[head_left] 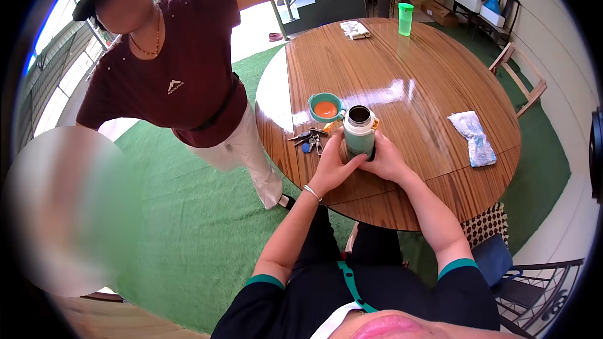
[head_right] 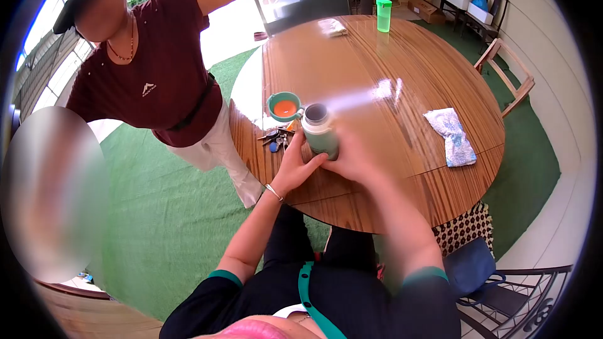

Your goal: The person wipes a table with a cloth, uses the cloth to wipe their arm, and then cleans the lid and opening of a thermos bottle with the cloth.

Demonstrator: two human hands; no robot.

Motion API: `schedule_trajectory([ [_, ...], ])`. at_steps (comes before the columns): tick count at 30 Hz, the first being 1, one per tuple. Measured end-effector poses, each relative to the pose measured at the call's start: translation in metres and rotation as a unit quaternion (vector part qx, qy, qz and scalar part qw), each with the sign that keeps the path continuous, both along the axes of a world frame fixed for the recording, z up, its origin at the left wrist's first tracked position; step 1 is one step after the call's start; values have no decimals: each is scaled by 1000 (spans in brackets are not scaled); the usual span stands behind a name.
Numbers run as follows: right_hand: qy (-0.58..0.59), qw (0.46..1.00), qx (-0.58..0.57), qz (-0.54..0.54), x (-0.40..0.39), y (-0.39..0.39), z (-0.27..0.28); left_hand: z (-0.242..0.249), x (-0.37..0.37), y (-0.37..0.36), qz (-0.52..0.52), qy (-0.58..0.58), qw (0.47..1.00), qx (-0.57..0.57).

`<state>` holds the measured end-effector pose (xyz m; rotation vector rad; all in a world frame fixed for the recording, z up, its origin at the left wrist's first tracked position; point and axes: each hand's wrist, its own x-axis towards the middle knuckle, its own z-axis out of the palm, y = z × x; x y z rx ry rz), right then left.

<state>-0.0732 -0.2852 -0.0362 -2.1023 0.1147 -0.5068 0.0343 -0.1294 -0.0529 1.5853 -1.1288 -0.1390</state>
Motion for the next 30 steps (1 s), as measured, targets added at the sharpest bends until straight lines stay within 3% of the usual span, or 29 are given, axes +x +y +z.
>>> schedule_trajectory([
  [1,-1,1000,2,-3,0,-1,-1,-2,-3,-2,-3,-1,1000,2],
  [3,-15,1000,-12,10,2,-1,0,-5,-11,-4,-9,113,993,-42],
  [9,8,1000,26,16,3,0,-4,-7,-9,-3,-15,126,991,-31],
  [11,-17,996,-30,77,10,0,-11,-34,5,1,31,-34,997,66],
  [12,-21,990,98,103,11,7,-4,-29,1,4,35,-33,997,68],
  [14,-25,928,344,142,7,19,12,-4,-21,4,-22,221,974,-42],
  [16,-23,919,364,149,10,12,5,0,-25,2,-40,269,960,-73],
  [17,-22,914,374,153,11,8,1,-2,-19,-1,-28,216,975,-36],
  [18,-27,974,204,95,4,9,11,-4,-13,-3,-16,161,987,0],
  [19,-30,999,27,33,0,9,16,-6,-7,-4,-45,116,992,-17],
  [30,-32,999,18,7,3,-3,-13,-19,-8,-7,-22,119,991,-54],
])
